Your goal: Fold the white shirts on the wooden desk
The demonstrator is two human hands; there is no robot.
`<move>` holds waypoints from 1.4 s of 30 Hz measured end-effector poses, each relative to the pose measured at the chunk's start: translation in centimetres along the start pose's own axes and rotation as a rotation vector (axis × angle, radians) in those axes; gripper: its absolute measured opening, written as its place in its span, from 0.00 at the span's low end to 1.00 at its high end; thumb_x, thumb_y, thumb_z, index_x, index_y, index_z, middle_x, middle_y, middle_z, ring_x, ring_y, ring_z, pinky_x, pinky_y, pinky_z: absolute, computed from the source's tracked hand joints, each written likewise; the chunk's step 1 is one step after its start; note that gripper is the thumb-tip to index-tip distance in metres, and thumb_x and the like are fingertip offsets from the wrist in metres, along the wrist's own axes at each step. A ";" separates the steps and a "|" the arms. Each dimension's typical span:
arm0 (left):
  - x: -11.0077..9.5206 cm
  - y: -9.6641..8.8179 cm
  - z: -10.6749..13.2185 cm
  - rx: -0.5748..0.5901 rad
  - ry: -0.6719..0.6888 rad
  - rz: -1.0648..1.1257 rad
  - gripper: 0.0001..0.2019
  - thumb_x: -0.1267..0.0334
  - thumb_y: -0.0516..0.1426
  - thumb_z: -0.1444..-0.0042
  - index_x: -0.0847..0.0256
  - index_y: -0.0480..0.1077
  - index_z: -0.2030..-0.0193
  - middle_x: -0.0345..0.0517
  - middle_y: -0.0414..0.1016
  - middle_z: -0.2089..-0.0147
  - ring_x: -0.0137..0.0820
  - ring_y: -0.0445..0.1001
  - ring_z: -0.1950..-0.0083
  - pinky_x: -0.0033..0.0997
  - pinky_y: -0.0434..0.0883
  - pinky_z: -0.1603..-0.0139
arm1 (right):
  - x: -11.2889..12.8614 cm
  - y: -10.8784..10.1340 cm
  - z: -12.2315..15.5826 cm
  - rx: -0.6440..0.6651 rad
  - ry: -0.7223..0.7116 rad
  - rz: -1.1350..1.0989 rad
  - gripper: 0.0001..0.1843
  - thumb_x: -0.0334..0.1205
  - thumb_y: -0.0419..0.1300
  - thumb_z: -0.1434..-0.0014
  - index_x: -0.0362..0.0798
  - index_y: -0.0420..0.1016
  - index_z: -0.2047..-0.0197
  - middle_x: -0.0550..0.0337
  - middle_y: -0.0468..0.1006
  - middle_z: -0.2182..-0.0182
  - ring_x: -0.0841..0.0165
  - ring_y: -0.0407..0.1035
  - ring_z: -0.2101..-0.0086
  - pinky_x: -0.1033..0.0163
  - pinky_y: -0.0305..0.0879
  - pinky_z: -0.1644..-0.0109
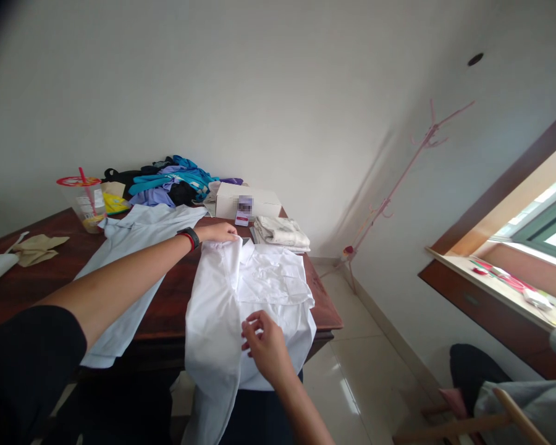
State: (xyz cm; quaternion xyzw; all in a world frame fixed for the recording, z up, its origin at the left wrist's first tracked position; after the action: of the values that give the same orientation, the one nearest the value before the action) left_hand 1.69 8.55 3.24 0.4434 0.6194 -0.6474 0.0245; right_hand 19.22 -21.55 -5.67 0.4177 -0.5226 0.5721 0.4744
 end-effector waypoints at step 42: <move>7.6 -1.0 8.1 -0.043 -0.042 0.232 0.17 0.71 0.58 0.53 0.65 0.74 0.54 0.49 0.80 0.49 0.40 0.74 0.49 0.33 0.70 0.46 | 6.5 5.1 -17.4 0.145 -0.118 -0.259 0.30 0.58 0.68 0.50 0.45 0.75 0.52 0.54 0.83 0.67 0.61 0.77 0.70 0.59 0.72 0.65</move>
State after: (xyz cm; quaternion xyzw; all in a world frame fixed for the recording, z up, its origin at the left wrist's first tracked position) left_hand -7.87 6.03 -1.83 0.4979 0.5769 -0.6359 0.1218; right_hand 13.27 -3.59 -2.14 0.5474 -0.4489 0.5169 0.4813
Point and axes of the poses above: each hand's wrist, its own z-axis away from the middle knuckle, its own y-axis out of the palm, x = y × z, the point moved 5 cm from there along -z, towards the middle knuckle
